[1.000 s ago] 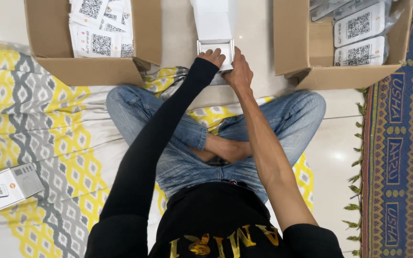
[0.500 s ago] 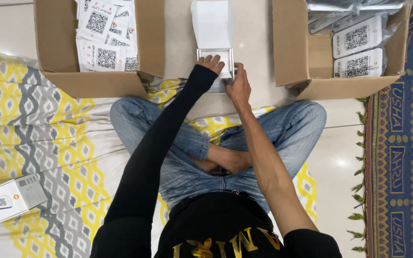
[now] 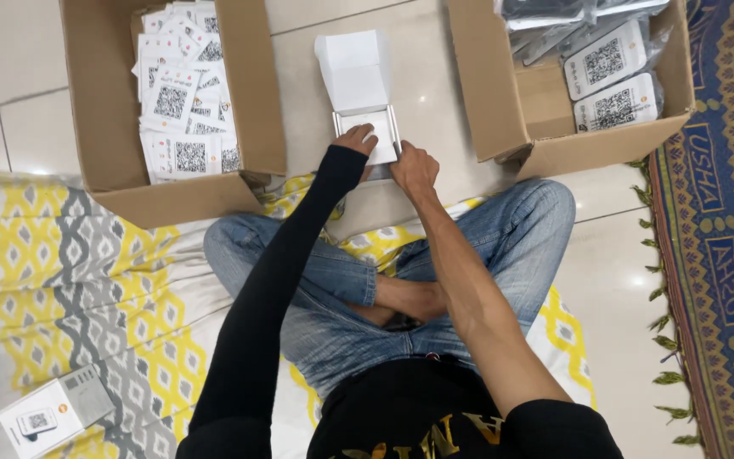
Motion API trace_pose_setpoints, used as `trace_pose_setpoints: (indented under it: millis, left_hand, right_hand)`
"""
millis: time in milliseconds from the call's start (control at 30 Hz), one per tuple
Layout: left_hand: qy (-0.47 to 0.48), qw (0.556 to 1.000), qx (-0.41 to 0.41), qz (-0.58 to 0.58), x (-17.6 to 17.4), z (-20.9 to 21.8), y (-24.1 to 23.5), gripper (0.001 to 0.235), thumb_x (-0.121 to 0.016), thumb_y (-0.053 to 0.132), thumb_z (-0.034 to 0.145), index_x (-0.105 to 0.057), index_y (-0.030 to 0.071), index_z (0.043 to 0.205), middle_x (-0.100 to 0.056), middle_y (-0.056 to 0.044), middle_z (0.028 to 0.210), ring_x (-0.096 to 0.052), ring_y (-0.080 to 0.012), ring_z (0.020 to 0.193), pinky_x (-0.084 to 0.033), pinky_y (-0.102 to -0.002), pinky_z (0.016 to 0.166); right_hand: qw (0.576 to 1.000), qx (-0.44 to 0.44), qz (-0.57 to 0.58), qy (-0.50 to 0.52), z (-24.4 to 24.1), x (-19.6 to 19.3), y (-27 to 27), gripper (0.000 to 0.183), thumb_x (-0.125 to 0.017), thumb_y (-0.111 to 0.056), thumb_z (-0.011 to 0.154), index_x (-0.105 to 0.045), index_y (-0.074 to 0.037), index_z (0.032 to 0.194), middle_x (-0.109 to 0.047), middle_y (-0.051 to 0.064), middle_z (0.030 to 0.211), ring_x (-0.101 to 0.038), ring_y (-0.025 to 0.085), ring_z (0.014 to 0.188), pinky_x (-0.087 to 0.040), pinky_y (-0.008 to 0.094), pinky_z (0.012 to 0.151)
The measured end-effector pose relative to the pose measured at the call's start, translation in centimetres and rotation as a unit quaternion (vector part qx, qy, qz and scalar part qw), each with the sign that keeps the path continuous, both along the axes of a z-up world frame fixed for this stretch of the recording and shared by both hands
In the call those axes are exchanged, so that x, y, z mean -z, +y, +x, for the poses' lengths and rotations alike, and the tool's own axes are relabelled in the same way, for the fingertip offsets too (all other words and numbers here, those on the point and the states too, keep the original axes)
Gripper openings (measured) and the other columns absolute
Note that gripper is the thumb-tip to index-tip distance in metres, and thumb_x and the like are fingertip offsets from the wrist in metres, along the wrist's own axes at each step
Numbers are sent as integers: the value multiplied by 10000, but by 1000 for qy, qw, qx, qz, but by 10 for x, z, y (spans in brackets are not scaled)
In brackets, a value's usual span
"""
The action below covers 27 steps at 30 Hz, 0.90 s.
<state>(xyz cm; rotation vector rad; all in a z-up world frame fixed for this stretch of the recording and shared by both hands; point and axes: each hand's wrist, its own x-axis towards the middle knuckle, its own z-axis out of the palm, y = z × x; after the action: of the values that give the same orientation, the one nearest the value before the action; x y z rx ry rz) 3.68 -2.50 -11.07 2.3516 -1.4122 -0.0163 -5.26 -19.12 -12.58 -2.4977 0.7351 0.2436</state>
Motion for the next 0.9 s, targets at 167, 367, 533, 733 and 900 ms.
trace_pose_setpoints:
  millis: [167,367,533,733,900]
  left_hand:
    - [62,997,-12,-35,-23,1,15,387,-860,211,778,-700,58,1096,-530,-233,1403,-462,-420,1332,-307,-586,1143]
    - [-37,999,-27,-3,-25,18,5,421,-902,211,618,-689,117,969,-421,-310,1528,-347,-510,1404,-209,-634,1113]
    - [-3,999,-35,-3,-20,23,-2,492,-875,219,689,-588,51,1052,-460,-250,1531,-435,-429,1411,-300,-585,1175]
    - [22,994,-66,89,-95,-16,-36,612,-874,299,626,-583,30,1092,-509,-234,1361,-440,-399,1320,-205,-651,1164]
    - [59,993,-50,-91,-127,-41,-129,405,-799,199,777,-585,107,1108,-491,-174,1499,-420,-353,1466,-163,-632,1234]
  right_hand:
    - [992,-44,114,-40,-11,9,-20,437,-699,-366,895,-670,-98,1238,-732,187,1111,-698,352,1029,-539,465,889]
    - [957,-113,173,-202,-43,-105,-18,630,-763,-277,796,-571,-78,1362,-538,144,1384,-677,283,971,-545,427,818]
    - [922,-223,58,-313,-50,-161,-70,335,-742,-205,906,-702,-119,1227,-671,80,1307,-697,269,1004,-529,409,853]
    - [903,20,-96,-418,-51,-126,-304,360,-743,-90,942,-672,-50,1293,-641,145,1279,-639,359,1160,-553,414,1007]
    - [959,83,-197,-185,-38,-51,-416,736,-893,-316,760,-588,69,1307,-609,274,1099,-588,484,1045,-482,569,852]
